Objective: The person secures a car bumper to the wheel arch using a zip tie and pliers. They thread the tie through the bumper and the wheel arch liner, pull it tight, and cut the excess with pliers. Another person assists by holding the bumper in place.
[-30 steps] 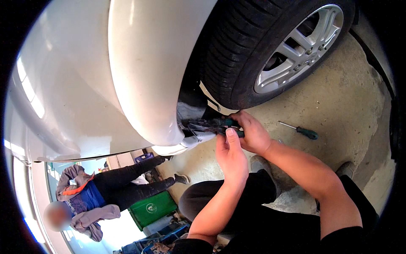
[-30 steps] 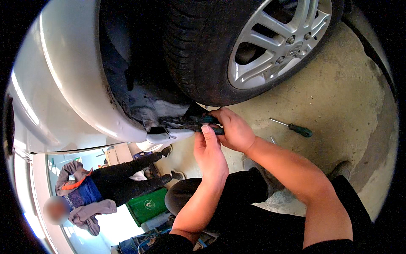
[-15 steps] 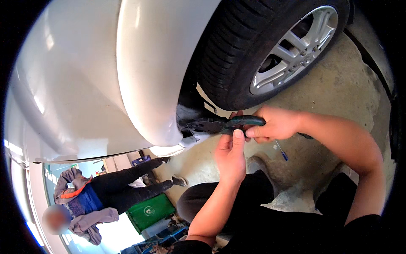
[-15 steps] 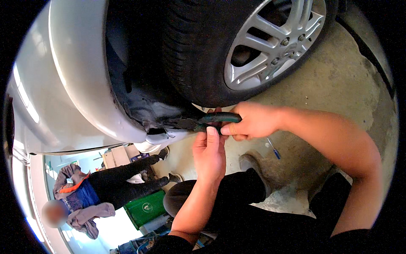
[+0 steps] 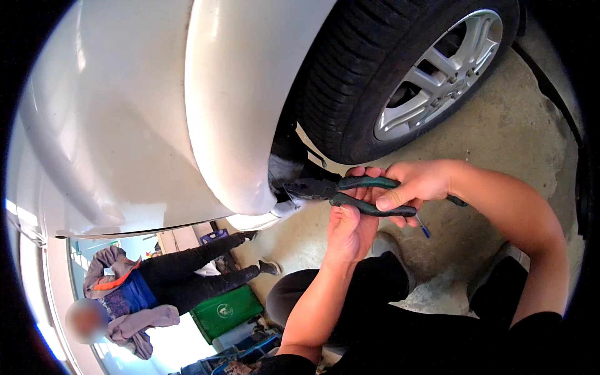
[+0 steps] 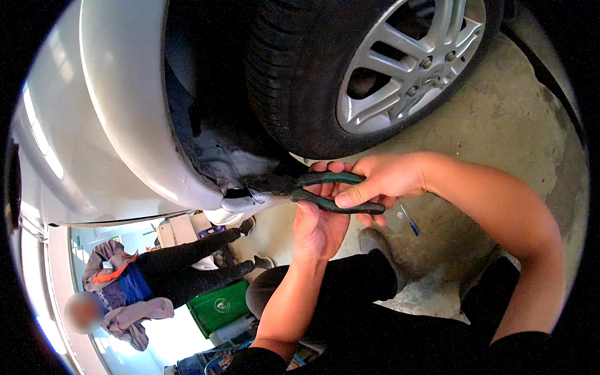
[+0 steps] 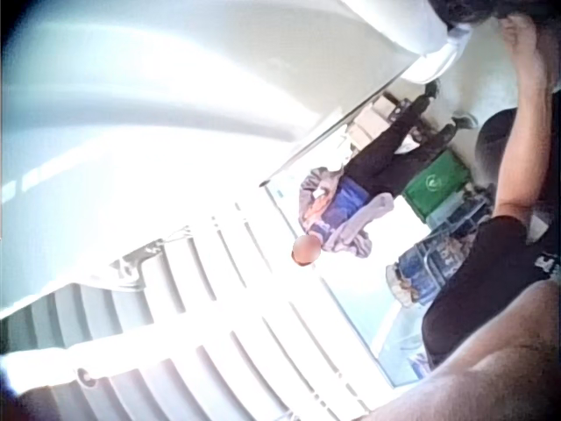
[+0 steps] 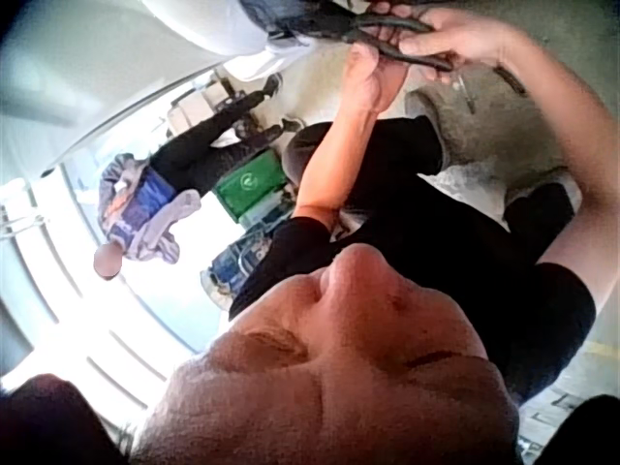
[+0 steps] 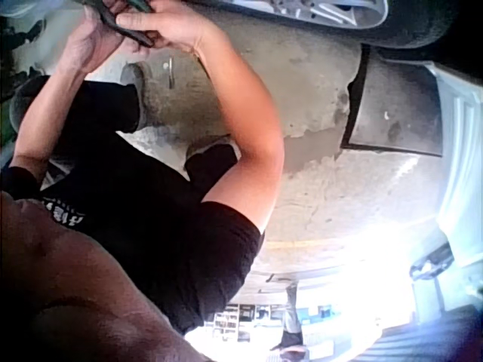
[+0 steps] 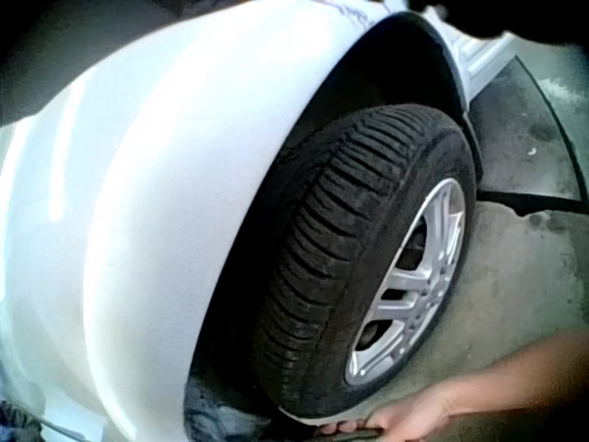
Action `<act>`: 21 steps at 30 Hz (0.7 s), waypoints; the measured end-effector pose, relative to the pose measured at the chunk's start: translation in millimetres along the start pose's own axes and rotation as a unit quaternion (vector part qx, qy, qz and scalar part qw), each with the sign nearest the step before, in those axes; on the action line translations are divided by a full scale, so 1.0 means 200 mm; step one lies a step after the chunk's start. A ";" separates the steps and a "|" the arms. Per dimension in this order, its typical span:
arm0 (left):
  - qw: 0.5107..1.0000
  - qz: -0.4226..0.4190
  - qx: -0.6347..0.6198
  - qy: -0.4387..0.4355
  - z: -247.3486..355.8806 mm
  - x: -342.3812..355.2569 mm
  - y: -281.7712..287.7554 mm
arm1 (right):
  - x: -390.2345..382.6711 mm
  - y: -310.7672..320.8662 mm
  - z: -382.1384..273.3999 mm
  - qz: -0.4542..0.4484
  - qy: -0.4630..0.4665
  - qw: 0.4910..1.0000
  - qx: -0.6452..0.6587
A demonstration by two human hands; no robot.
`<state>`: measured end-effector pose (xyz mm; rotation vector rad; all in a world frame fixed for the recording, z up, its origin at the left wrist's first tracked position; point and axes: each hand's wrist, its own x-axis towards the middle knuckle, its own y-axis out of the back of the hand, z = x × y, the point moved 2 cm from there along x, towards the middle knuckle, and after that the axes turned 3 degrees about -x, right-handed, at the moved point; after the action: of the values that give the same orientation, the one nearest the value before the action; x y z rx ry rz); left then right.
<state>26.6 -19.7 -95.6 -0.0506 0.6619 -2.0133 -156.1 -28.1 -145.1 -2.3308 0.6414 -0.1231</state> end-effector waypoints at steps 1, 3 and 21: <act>1.000 -0.006 0.003 -0.008 0.00 0.00 0.01 | -0.02 0.00 -0.03 0.061 -0.002 0.994 -0.088; 1.000 0.019 0.016 -0.019 0.01 0.01 -0.01 | -0.07 -0.03 -0.07 0.225 0.079 0.906 -0.350; 0.972 0.207 0.102 -0.050 -0.11 -0.03 -0.07 | 0.19 -0.27 0.19 0.597 0.169 0.614 -0.489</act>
<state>11.4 -0.8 -106.7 0.0999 0.3619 -1.6510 -90.6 11.1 -140.6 -2.1225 2.8791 0.5614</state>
